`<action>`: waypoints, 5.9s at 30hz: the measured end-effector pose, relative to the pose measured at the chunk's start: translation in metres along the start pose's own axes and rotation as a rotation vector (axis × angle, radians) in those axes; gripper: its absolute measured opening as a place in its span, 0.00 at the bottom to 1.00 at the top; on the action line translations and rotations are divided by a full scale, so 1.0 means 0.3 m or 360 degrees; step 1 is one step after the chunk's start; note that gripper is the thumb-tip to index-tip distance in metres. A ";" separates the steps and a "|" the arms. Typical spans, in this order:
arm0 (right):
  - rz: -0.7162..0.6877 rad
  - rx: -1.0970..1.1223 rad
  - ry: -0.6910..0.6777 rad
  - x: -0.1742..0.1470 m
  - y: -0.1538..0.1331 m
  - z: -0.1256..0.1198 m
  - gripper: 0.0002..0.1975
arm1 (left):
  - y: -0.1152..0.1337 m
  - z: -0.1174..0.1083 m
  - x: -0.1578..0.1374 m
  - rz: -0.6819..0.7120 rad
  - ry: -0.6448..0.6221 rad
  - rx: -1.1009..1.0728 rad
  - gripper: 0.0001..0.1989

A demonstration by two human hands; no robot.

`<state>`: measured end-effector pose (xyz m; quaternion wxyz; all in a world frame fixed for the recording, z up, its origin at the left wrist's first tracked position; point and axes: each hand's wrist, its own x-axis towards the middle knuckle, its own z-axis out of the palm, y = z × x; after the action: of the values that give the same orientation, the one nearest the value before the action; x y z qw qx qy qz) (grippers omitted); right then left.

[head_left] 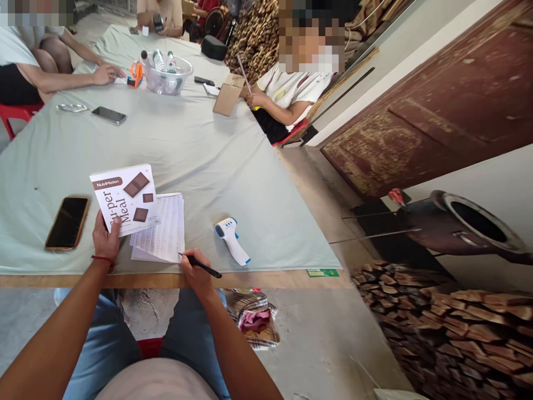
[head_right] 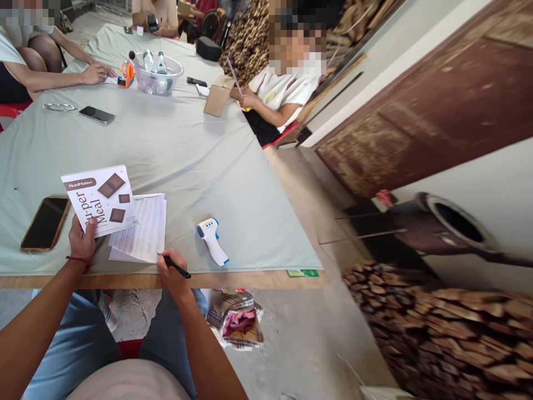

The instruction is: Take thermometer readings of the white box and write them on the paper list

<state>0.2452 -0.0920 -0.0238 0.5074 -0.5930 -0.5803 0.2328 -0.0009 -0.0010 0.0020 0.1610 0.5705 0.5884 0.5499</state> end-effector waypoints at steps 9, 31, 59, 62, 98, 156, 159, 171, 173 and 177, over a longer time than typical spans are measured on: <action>0.0023 -0.0016 -0.0015 0.000 -0.001 -0.004 0.08 | 0.002 0.000 0.000 -0.0030 0.0003 0.0030 0.26; 0.0012 -0.0047 -0.0016 -0.002 -0.005 -0.007 0.08 | 0.000 0.002 -0.001 -0.0033 -0.0007 0.0003 0.27; 0.0116 0.0094 0.0219 -0.016 0.000 -0.008 0.08 | 0.012 0.000 0.001 -0.0056 0.0013 0.0015 0.28; 0.0050 0.0025 0.0319 -0.007 0.014 -0.022 0.09 | 0.007 0.000 0.001 -0.0049 0.0022 0.0033 0.28; 0.0734 0.0996 -0.0222 0.075 -0.221 0.022 0.11 | 0.006 -0.006 0.000 -0.0039 -0.0004 0.0031 0.25; 0.0682 0.0682 -0.0441 0.092 -0.323 0.146 0.16 | 0.015 -0.007 0.001 -0.0072 -0.0015 0.0027 0.26; 0.0699 0.0631 -0.0312 0.082 -0.308 0.052 0.16 | 0.005 -0.006 0.002 -0.0058 -0.0019 0.0029 0.26; 0.0686 0.0228 0.0212 0.066 -0.204 -0.265 0.20 | -0.007 -0.006 0.009 -0.0041 0.0005 0.0066 0.26; 0.0703 0.0237 0.0226 0.064 -0.197 -0.271 0.20 | -0.006 -0.005 0.010 -0.0030 -0.0002 0.0057 0.26; 0.0703 0.0217 0.0194 0.064 -0.171 -0.267 0.20 | -0.005 -0.005 0.010 -0.0026 0.0000 0.0040 0.27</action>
<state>0.2954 -0.1105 0.0572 0.5169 -0.6829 -0.3878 0.3406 -0.0039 0.0013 0.0027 0.1583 0.5677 0.5998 0.5412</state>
